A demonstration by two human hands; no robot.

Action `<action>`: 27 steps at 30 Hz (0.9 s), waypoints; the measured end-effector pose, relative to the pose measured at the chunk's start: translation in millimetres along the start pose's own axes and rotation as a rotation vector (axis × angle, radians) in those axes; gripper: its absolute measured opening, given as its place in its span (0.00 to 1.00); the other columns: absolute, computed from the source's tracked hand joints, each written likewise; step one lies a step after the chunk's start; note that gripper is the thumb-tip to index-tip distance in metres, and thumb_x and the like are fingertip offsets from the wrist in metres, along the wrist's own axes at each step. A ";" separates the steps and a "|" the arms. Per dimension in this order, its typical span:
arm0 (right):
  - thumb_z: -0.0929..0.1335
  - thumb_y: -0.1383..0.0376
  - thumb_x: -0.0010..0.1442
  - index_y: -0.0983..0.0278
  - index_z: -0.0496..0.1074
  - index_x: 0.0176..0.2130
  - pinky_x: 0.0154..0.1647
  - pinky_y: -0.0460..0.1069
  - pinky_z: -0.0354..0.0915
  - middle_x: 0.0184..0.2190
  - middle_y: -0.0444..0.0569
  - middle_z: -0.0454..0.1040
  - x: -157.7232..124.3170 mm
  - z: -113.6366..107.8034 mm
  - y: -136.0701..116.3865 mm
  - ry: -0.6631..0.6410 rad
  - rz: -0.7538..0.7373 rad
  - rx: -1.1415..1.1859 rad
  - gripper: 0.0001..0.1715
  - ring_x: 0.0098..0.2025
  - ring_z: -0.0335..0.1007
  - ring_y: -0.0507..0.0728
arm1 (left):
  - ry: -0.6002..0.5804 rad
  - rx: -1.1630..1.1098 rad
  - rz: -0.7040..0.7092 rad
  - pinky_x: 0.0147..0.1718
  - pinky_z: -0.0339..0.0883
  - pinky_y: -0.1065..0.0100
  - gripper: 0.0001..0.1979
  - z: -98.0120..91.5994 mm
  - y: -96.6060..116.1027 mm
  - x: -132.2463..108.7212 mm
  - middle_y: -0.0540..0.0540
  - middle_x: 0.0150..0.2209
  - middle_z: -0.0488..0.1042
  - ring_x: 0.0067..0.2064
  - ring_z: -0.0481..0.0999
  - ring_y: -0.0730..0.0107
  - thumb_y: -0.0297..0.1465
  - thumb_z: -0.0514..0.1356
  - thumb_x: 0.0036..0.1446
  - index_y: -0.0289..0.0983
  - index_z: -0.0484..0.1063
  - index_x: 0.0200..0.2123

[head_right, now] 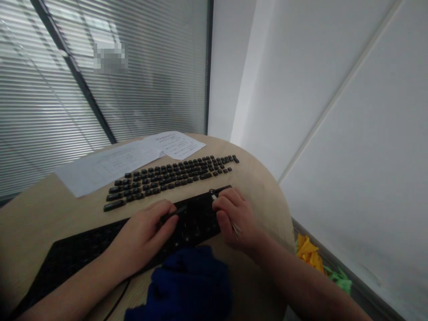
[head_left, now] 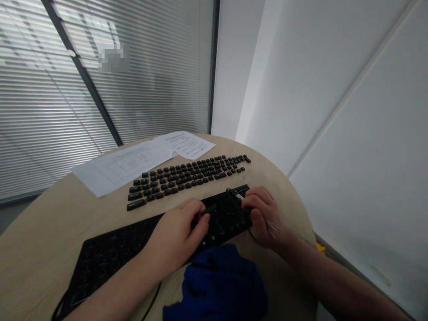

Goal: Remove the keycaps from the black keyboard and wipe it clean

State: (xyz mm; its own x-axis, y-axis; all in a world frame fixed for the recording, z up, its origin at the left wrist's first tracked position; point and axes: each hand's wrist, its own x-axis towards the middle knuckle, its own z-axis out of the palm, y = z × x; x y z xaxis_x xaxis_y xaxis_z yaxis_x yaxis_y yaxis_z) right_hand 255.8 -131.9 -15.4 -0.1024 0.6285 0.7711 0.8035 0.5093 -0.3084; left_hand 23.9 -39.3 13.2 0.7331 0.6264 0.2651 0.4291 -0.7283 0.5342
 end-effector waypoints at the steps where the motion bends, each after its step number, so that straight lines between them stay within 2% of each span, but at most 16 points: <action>1: 0.60 0.67 0.69 0.61 0.69 0.42 0.46 0.57 0.68 0.41 0.53 0.72 0.4 -0.5 1.7 0.007 0.018 -0.042 0.09 0.44 0.70 0.60 | -0.025 -0.010 0.011 0.32 0.60 0.64 0.13 0.5 0.1 -0.2 0.47 0.31 0.72 0.33 0.72 0.63 0.38 0.50 0.68 0.39 0.67 0.33; 3: 0.61 0.68 0.70 0.61 0.70 0.48 0.52 0.58 0.68 0.48 0.56 0.73 1.3 0.7 3.1 -0.006 0.014 -0.074 0.12 0.51 0.70 0.61 | -0.077 -0.020 0.031 0.33 0.61 0.64 0.13 2.8 1.0 -0.4 0.47 0.32 0.73 0.35 0.73 0.63 0.37 0.50 0.68 0.39 0.69 0.34; 4: 0.61 0.69 0.70 0.61 0.70 0.51 0.51 0.57 0.70 0.48 0.55 0.74 1.7 2.2 3.3 -0.036 -0.017 -0.061 0.14 0.50 0.71 0.60 | -0.101 -0.022 0.041 0.34 0.62 0.64 0.13 4.3 1.5 -0.3 0.47 0.33 0.74 0.36 0.74 0.62 0.37 0.51 0.68 0.39 0.69 0.35; 6: 0.60 0.70 0.71 0.61 0.70 0.53 0.43 0.52 0.71 0.43 0.53 0.76 2.1 6.2 3.5 -0.139 -0.108 -0.044 0.16 0.44 0.73 0.57 | -0.135 -0.023 0.058 0.36 0.63 0.64 0.12 7.2 2.4 -0.2 0.46 0.35 0.75 0.38 0.75 0.62 0.36 0.52 0.68 0.39 0.71 0.36; 9: 0.63 0.65 0.72 0.61 0.73 0.51 0.33 0.49 0.68 0.36 0.49 0.78 1.4 12.3 5.6 -0.239 -0.210 -0.091 0.12 0.35 0.74 0.56 | -0.148 -0.026 0.077 0.38 0.65 0.64 0.11 9.5 2.5 -0.1 0.46 0.36 0.75 0.39 0.75 0.62 0.36 0.52 0.69 0.39 0.72 0.36; 12: 0.68 0.60 0.70 0.61 0.76 0.47 0.33 0.47 0.68 0.35 0.48 0.80 -0.2 16.7 8.3 -0.215 -0.245 -0.114 0.10 0.35 0.75 0.54 | -0.138 -0.016 0.083 0.38 0.65 0.64 0.11 10.2 2.2 0.2 0.47 0.36 0.75 0.39 0.76 0.62 0.35 0.53 0.69 0.39 0.72 0.36; 15: 0.69 0.58 0.69 0.61 0.77 0.48 0.34 0.47 0.70 0.37 0.48 0.81 -2.1 19.5 6.1 -0.203 -0.259 -0.131 0.11 0.36 0.77 0.53 | -0.131 0.026 0.098 0.37 0.66 0.64 0.11 11.8 3.0 0.1 0.47 0.35 0.76 0.39 0.76 0.62 0.33 0.53 0.69 0.39 0.71 0.35; 20: 0.69 0.61 0.69 0.61 0.77 0.50 0.38 0.49 0.73 0.40 0.50 0.83 -5.2 18.3 3.9 -0.202 -0.264 -0.196 0.13 0.37 0.79 0.56 | -0.089 0.096 0.091 0.39 0.70 0.61 0.12 14.5 4.8 -1.9 0.45 0.36 0.77 0.41 0.78 0.59 0.34 0.53 0.69 0.38 0.73 0.36; 23: 0.68 0.63 0.69 0.61 0.79 0.50 0.46 0.52 0.74 0.44 0.52 0.84 3.9 5.7 29.1 -0.173 -0.131 -0.251 0.13 0.43 0.81 0.58 | -0.042 0.118 0.069 0.46 0.73 0.57 0.12 10.7 3.9 -2.8 0.42 0.44 0.79 0.46 0.79 0.56 0.35 0.54 0.70 0.38 0.75 0.47; 25: 0.69 0.62 0.68 0.60 0.79 0.52 0.48 0.54 0.74 0.46 0.52 0.84 17.9 -7.1 60.8 -0.160 0.093 -0.338 0.14 0.45 0.81 0.60 | -0.032 0.177 0.067 0.51 0.73 0.53 0.15 6.8 1.8 -2.6 0.40 0.49 0.79 0.50 0.79 0.53 0.35 0.55 0.70 0.36 0.74 0.54; 27: 0.69 0.58 0.68 0.60 0.76 0.59 0.48 0.54 0.74 0.48 0.52 0.84 34.2 -18.2 98.8 -0.180 0.373 -0.459 0.22 0.43 0.82 0.60 | -0.049 0.258 0.076 0.53 0.73 0.50 0.16 3.8 -1.4 -1.9 0.38 0.50 0.79 0.52 0.78 0.50 0.34 0.56 0.69 0.35 0.76 0.54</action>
State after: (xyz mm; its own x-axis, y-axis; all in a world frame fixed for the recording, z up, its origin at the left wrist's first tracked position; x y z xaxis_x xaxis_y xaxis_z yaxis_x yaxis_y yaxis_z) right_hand 342.4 -70.8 -9.3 0.1689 0.8255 0.5386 0.9704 -0.0436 -0.2375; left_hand 23.9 -40.5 8.9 0.7906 0.5573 0.2539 0.4871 -0.8235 0.2907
